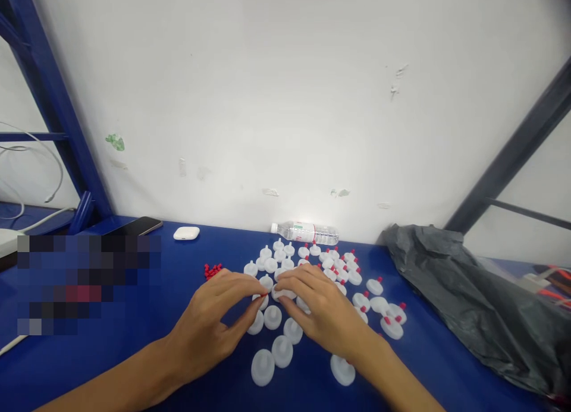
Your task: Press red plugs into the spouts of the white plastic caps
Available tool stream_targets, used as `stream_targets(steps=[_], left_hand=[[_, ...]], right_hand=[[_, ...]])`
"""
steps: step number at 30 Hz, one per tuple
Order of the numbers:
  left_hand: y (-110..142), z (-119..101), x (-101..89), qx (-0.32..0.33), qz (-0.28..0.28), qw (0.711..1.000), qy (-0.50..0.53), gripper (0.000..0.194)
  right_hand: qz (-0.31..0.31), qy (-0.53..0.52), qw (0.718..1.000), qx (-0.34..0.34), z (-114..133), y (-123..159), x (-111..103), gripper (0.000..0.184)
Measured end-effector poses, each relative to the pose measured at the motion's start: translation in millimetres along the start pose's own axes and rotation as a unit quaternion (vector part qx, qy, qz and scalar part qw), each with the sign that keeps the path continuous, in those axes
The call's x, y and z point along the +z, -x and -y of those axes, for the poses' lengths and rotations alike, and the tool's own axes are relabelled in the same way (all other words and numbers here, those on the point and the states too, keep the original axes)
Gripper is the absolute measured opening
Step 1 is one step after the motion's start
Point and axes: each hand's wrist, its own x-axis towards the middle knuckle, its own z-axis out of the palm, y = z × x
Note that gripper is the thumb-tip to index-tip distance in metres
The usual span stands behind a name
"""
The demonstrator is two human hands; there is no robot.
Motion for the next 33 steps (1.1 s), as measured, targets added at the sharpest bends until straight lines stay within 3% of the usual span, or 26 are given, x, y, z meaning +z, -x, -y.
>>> stream_targets(steps=[9,13,15,18,21,24,26,29,33], left_hand=[[6,2,10.8,-0.027,0.022,0.996,0.080,0.018],[5,0,9.5,-0.120,0.043,0.980,0.155,0.013],[4,-2,8.5,-0.200,0.050,0.960,0.192,0.016],[0,-5,6.7,-0.294,0.064,0.909,0.290,0.045],[-2,-8,4.6,-0.313,0.100,0.856,0.400,0.064],[-1,-8,3.5,-0.294,0.160,0.818,0.468,0.057],[2,-6,4.0,-0.271,0.181,0.818,0.475,0.045],[3,-3,5.0,-0.247,0.178,0.844,0.442,0.028],[-6,-5,0.8,-0.263,0.221,0.849,0.401,0.017]], right_hand=[[-0.040,0.013,0.999,-0.023,11,-2,0,0.009],[-0.050,0.010,0.998,-0.043,10,-1,0,0.011],[-0.053,0.021,0.997,-0.056,10,-1,-2,0.014],[-0.069,0.043,0.993,-0.088,14,-3,-5,0.019],[-0.099,0.061,0.985,-0.124,19,-4,-6,0.022],[-0.132,0.063,0.978,-0.147,24,-4,-6,0.023],[-0.136,0.054,0.977,-0.153,27,-3,-5,0.025],[-0.130,0.041,0.979,-0.154,30,-3,-4,0.026],[-0.127,0.037,0.979,-0.153,32,-4,-4,0.026]])
